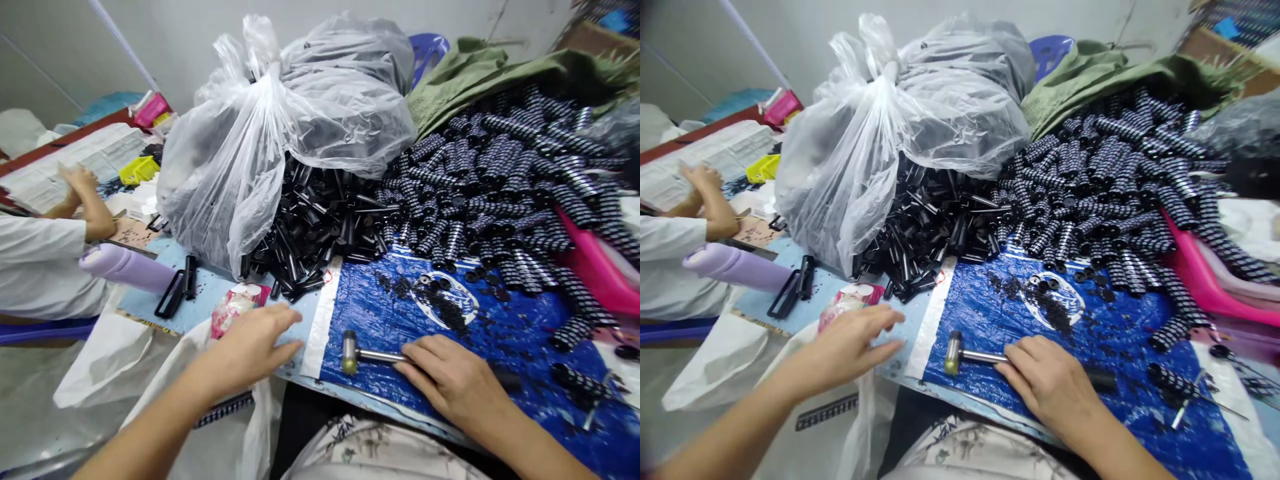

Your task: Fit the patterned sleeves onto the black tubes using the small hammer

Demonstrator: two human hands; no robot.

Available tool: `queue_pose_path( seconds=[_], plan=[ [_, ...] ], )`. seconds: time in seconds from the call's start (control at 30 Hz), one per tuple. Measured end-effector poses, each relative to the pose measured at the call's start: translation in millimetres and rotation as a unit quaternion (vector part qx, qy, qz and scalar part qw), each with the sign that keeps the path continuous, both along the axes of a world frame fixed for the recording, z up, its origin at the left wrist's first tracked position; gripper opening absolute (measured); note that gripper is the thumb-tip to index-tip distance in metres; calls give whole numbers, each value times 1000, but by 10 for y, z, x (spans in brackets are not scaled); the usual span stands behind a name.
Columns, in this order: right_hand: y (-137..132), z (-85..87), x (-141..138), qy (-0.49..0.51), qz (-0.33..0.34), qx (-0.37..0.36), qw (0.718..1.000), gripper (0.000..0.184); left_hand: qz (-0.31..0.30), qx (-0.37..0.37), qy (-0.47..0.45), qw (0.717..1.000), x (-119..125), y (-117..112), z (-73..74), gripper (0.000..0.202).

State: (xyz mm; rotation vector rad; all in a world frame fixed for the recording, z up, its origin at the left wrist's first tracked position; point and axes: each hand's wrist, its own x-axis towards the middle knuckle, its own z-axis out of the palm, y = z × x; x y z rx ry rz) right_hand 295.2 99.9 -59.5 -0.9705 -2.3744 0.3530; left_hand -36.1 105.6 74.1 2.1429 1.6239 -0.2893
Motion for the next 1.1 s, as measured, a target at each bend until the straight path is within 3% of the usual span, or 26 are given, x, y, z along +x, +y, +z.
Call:
queue_pose_path(
  seconds=[0.07, 0.13, 0.23, 0.3, 0.37, 0.43, 0.5, 0.6, 0.67, 0.73, 0.77, 0.87, 0.97, 1.1],
  plan=[
    [-3, 49, -57, 1, 0, -17, 1000, 17, -24, 148, 96, 984, 233, 167, -277, 21],
    [34, 88, -12, 9, -4, -21, 1000, 18, -39, 229, 152, 961, 366, 358, -526, 23],
    [203, 106, 298, -4, -130, -9, 991, 27, -69, 298, 141, 942, 323, 570, -769, 20],
    [393, 116, 587, -35, -273, -9, 961, 37, -89, 358, 105, 923, 228, 632, -838, 18],
    [635, 129, 833, -70, -366, -27, 928, 39, -121, 427, 56, 894, 185, 645, -845, 17],
    [903, 138, 973, -107, -417, -59, 901, 36, -155, 473, 8, 867, 234, 640, -818, 15],
    [1145, 136, 1006, -139, -438, -99, 883, 32, -160, 488, -29, 858, 348, 631, -795, 15],
    [1374, 117, 985, -159, -445, -151, 868, 29, -83, 452, -104, 882, 526, 584, -812, 18],
    [1435, 104, 1004, -149, -448, -175, 864, 33, 14, 396, -171, 902, 614, 517, -856, 21],
    [1447, 98, 1060, -123, -450, -194, 863, 36, 134, 328, -249, 902, 687, 440, -903, 17],
    [1438, 98, 1093, -106, -450, -203, 863, 37, 195, 288, -294, 890, 723, 410, -921, 14],
    [1344, 103, 1171, -43, -454, -227, 860, 37, 332, 150, -441, 820, 838, 378, -929, 34],
    [1118, 110, 1183, 45, -453, -246, 856, 40, 382, 42, -537, 752, 940, 405, -865, 36],
    [716, 136, 1063, 203, -409, -268, 848, 61, 416, 8, -585, 697, 1020, 404, -745, 40]
  ],
)
